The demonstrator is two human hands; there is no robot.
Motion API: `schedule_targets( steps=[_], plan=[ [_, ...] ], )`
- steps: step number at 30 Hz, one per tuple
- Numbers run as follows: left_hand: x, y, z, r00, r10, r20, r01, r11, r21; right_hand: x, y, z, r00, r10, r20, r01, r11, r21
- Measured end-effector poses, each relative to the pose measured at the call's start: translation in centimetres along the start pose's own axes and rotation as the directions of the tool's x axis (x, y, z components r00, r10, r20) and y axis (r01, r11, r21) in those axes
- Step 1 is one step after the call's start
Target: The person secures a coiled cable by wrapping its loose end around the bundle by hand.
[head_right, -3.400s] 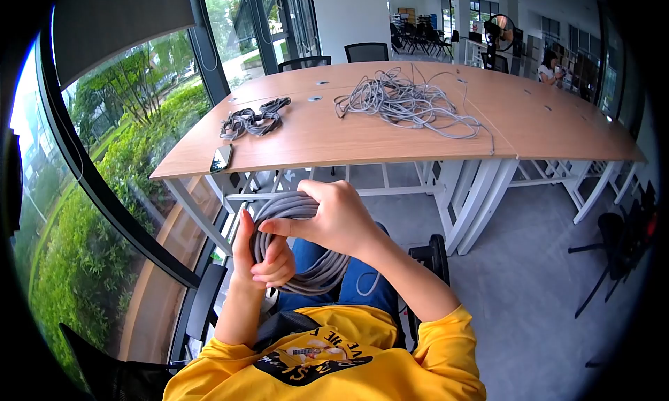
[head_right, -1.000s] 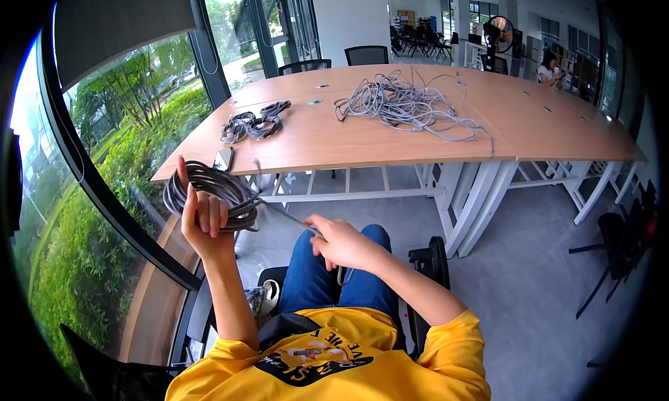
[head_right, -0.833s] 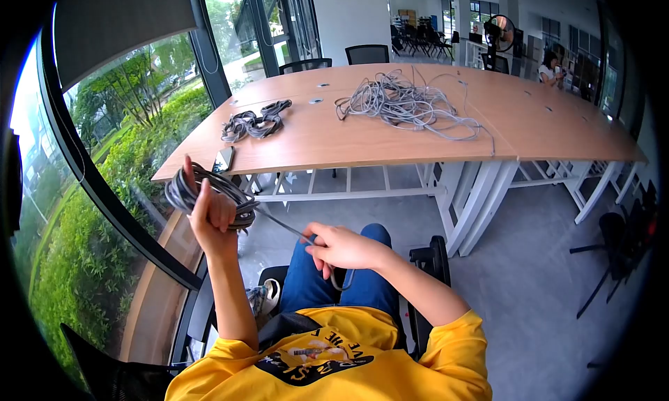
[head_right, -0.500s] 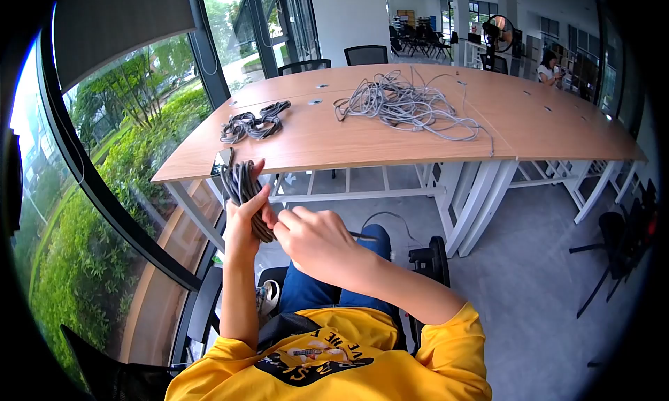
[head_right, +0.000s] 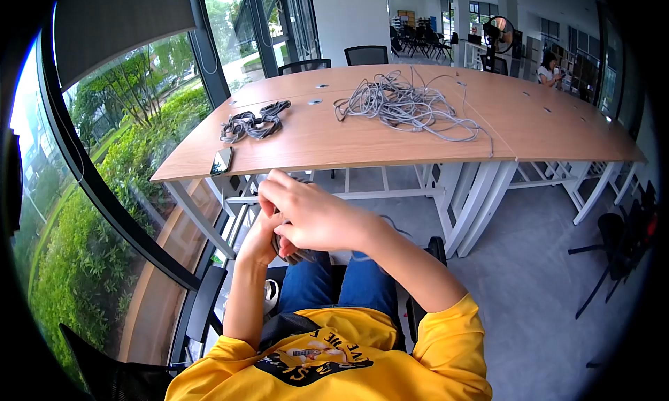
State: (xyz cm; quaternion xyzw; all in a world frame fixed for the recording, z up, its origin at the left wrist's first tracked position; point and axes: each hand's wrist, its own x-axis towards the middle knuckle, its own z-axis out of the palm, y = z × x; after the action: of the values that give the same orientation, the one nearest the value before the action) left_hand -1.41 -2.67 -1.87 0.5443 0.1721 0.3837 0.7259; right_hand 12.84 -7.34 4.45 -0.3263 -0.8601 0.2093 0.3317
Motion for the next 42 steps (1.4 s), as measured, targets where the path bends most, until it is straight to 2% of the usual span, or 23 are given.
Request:
schedule_targets(
  steps=[1, 2, 4, 5, 6, 7, 8, 9, 10, 12, 14, 16, 18, 20, 23, 27, 30, 32, 34, 35, 38, 40, 42],
  plan=[
    [0.2, -0.3, 1.1, 0.993, 0.022, -0.116, -0.016, 0.999, 0.051, 0.0, 0.0, -0.1, 1.000, -0.003, -0.001, 0.003, 0.998, -0.070],
    [0.1, -0.5, 0.8, 0.993, 0.021, -0.116, -0.015, 0.999, 0.052, 0.0, 0.0, -0.2, 1.000, -0.006, -0.002, 0.006, 0.990, -0.139],
    [0.0, -0.9, -0.2, 0.998, -0.055, -0.034, 0.048, 0.982, -0.181, -0.2, 0.3, -0.1, 1.000, 0.006, -0.004, -0.007, 0.989, -0.149],
    [0.1, -0.9, -0.9, 0.997, 0.005, 0.073, 0.013, 0.970, -0.242, -0.3, 1.1, -0.3, 0.992, -0.097, -0.085, 0.080, 0.980, -0.184],
    [-0.1, -0.4, -0.9, 1.000, -0.025, -0.005, 0.022, 0.968, -0.249, -0.6, 1.6, -0.6, 0.966, -0.203, -0.159, 0.164, 0.960, -0.225],
    [-0.1, -0.2, -1.4, 1.000, -0.002, 0.027, 0.011, 0.951, -0.310, -1.1, 0.2, -1.7, 0.996, 0.001, -0.092, -0.013, 0.991, -0.131],
    [0.0, -0.1, -2.1, 0.998, 0.022, 0.057, 0.001, 0.929, -0.370, -1.7, -0.8, -2.8, 0.961, 0.277, 0.016, -0.278, 0.958, 0.076],
    [0.1, 0.1, -2.7, 0.994, 0.028, 0.104, 0.022, 0.895, -0.445, -2.2, -1.0, -3.3, 0.930, 0.366, 0.035, -0.365, 0.908, 0.205],
    [0.2, 0.1, -3.2, 0.976, 0.085, 0.199, 0.019, 0.881, -0.472, -2.6, -0.4, -3.6, 0.930, 0.366, 0.034, -0.365, 0.908, 0.205],
    [0.2, 0.0, -3.4, 0.938, 0.080, 0.337, 0.092, 0.880, -0.465, -2.8, 0.9, -4.1, 0.972, 0.192, 0.134, -0.223, 0.932, 0.285],
    [0.5, -0.8, -3.8, 0.848, 0.143, 0.510, 0.177, 0.831, -0.527, -2.6, 0.1, -4.5, 0.962, 0.240, 0.131, -0.271, 0.890, 0.366],
    [0.3, -0.9, -2.9, 0.833, 0.120, 0.541, 0.247, 0.793, -0.557, -1.7, 0.2, -3.8, 0.988, 0.083, -0.127, -0.025, 0.917, 0.398],
    [0.3, -1.2, -2.1, 0.819, 0.168, 0.548, 0.241, 0.767, -0.595, -0.8, 0.3, -3.5, 0.975, 0.100, -0.199, -0.016, 0.922, 0.386],
    [0.3, -1.6, -2.0, 0.799, 0.177, 0.574, 0.255, 0.766, -0.590, -0.2, 0.9, -3.2, 0.933, 0.134, -0.333, -0.042, 0.962, 0.270],
    [0.3, -1.6, -1.9, 0.698, 0.235, 0.676, 0.301, 0.761, -0.575, 0.1, 2.1, -2.6, 0.917, 0.200, -0.346, -0.106, 0.957, 0.272],
    [-0.1, -1.0, -2.0, 0.713, 0.268, 0.648, 0.304, 0.715, -0.630, -0.3, 4.0, -1.4, 0.914, 0.225, -0.337, -0.110, 0.938, 0.329],
    [0.0, -1.0, -2.5, 0.703, 0.241, 0.669, 0.309, 0.744, -0.592, -0.8, 4.5, -0.4, 0.898, 0.220, -0.381, -0.089, 0.939, 0.331],
    [-0.1, -1.0, -2.4, 0.712, 0.253, 0.655, 0.325, 0.708, -0.627, -0.9, 5.3, 0.2, 0.893, 0.150, -0.424, -0.043, 0.967, 0.252],
    [-0.2, -0.9, -2.5, 0.732, 0.188, 0.655, 0.312, 0.762, -0.567, -1.3, 4.9, 0.6, 0.872, -0.002, -0.490, -0.033, 0.998, -0.062],
    [-0.3, -0.9, -2.3, 0.744, 0.171, 0.646, 0.329, 0.747, -0.577, -1.4, 5.1, 0.9, 0.871, -0.047, -0.489, -0.026, 0.990, -0.142],
    [-0.1, -1.0, -2.3, 0.724, 0.184, 0.665, 0.326, 0.759, -0.564, -1.6, 4.3, 1.3, 0.853, 0.054, -0.519, -0.132, 0.985, -0.115],
    [-0.1, -0.9, -2.1, 0.702, 0.206, 0.682, 0.341, 0.743, -0.576, -1.7, 4.4, 1.0, 0.869, 0.084, -0.487, -0.157, 0.981, -0.112],
    [0.0, -0.8, -1.9, 0.679, 0.230, 0.697, 0.355, 0.728, -0.587, -1.8, 4.9, 0.8, 0.923, 0.059, -0.379, -0.128, 0.979, -0.159]
  ],
)
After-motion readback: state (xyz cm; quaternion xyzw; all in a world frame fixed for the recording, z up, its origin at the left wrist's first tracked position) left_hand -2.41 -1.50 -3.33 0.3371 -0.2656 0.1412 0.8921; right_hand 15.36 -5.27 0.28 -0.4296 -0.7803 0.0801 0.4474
